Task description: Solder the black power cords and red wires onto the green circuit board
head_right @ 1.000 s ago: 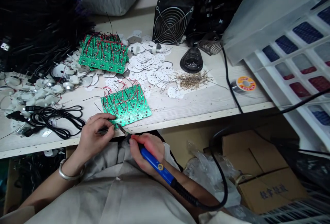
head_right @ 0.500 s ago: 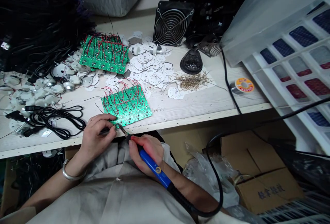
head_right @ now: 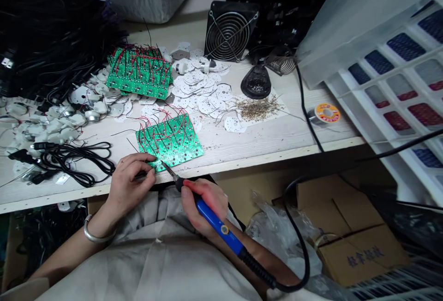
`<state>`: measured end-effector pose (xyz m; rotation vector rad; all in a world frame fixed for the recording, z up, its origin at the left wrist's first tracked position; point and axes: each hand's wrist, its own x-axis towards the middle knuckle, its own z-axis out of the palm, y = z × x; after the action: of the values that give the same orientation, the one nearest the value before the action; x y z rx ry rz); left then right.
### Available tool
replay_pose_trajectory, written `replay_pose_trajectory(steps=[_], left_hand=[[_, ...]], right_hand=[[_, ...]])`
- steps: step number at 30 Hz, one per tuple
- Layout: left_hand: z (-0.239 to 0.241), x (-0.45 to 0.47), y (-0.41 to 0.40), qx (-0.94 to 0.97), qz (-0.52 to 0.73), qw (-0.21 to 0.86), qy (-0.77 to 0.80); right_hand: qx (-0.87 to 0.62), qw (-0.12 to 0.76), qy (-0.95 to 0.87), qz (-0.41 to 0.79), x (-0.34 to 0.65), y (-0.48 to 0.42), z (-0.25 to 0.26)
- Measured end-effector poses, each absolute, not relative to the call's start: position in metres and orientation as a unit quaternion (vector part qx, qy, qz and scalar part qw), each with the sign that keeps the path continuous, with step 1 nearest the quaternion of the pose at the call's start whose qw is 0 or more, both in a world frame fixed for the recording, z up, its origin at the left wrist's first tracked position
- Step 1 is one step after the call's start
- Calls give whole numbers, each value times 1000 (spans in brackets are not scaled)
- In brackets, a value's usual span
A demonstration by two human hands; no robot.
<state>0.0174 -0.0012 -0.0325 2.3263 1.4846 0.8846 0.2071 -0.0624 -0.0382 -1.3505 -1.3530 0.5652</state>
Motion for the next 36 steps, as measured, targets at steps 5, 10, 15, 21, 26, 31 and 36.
replay_pose_trajectory(steps=[5,10,15,21,26,31,36], left_hand=[[-32,17,-2,795,298,126,514],[-32,17,-2,796,299,131,510],[-32,17,-2,798,295,125,511],[-31,17,-2,802,303,130,499],[-30,13,-2,803,310,156,485],[-26,9,-1,802,302,188,481],[-22,12,-1,817,259,179,483]], right_hand=[[-560,541,-574,254,207,-62,-39],[-560,550,-566,254,207,-62,-41],[-551,549,-563,278,207,-63,-42],[-543,556,-567,274,208,-61,-42],[-534,565,-568,269,208,-60,-41],[-524,569,-569,277,210,-62,-40],[-528,548,-591,268,211,-65,-41]])
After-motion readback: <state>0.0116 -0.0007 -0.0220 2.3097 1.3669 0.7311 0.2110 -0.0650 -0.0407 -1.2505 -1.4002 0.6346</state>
